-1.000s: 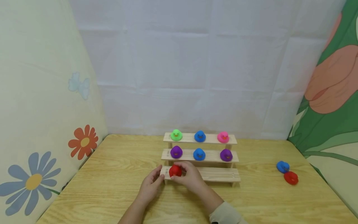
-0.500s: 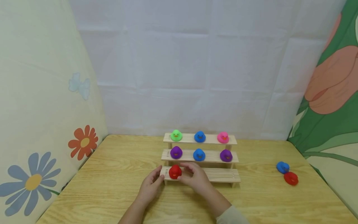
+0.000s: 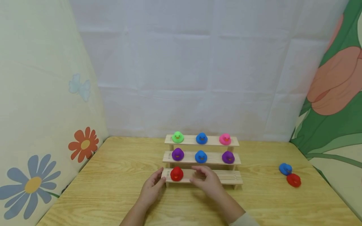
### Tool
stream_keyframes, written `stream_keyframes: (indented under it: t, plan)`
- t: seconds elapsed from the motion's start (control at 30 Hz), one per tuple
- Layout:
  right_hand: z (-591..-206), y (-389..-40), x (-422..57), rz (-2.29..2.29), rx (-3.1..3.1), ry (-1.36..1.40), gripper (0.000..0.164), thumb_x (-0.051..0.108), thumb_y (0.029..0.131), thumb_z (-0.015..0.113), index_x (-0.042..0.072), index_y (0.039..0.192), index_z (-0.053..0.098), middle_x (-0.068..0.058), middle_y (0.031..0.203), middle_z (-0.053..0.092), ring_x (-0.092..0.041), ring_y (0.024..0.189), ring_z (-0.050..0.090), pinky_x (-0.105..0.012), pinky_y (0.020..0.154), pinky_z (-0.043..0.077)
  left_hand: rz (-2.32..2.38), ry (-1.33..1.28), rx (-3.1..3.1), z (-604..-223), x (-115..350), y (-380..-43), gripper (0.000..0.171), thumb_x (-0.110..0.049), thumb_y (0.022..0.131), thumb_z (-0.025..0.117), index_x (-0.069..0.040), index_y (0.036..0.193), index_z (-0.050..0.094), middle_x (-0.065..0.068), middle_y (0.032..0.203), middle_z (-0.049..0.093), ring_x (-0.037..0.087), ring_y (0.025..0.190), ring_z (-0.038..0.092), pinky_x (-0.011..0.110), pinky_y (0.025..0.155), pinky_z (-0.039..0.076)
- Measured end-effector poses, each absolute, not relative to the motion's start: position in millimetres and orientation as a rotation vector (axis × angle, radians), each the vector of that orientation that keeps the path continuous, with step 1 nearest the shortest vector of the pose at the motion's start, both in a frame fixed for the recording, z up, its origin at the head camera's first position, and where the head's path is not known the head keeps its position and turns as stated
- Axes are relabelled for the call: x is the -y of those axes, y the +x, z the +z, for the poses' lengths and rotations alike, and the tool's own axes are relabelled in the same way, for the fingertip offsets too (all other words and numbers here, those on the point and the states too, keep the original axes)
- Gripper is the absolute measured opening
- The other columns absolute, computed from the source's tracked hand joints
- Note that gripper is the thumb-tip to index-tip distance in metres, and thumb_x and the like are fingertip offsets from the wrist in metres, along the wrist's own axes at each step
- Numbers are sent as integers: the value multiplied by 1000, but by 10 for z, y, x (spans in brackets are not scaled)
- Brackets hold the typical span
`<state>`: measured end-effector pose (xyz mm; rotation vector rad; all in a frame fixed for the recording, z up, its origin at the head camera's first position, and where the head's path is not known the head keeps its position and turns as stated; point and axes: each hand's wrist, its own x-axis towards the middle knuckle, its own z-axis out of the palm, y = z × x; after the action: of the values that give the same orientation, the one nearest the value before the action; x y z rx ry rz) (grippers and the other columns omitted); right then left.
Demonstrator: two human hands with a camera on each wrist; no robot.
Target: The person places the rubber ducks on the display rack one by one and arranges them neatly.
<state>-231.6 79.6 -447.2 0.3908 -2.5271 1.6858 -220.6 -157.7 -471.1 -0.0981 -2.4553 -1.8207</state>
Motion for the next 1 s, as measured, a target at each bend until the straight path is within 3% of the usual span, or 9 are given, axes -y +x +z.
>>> stream_keyframes:
  t: [0.2,0.43,0.8,1.0]
  plan:
    - [-4463,-2265,-969,1727,2465,329,40,12,79,80,7,117,69,-13,119,65,-30,109,64,-32,93,56,-1824,-98,2456,-4715,1577,-2211,49,-11,100,52,8,144,40,26,136,55,38,130,51,43,110,44]
    - [-4483,-2235,-1169,1659,2459,205,35,11,78,81,10,112,71,-7,114,68,-25,107,66,-36,97,54,-1818,-92,2464,-4711,1586,-2209,50,-12,101,52,7,145,39,27,139,53,38,132,49,44,110,42]
    - [-4471,-2160,-1564,1618,2488,69,38,12,79,80,9,116,69,-9,115,69,-22,105,67,-31,94,55,-1812,-76,2469,-4706,1576,-2202,49,-12,100,52,7,144,40,26,138,54,38,129,52,44,109,45]
    - [-4439,-2105,-1835,1529,2530,14,40,17,83,78,9,120,67,-12,125,66,-29,115,61,-39,100,53,-1830,-67,2457,-4700,1567,-2208,49,-11,100,52,6,144,40,27,139,53,39,131,50,45,110,43]
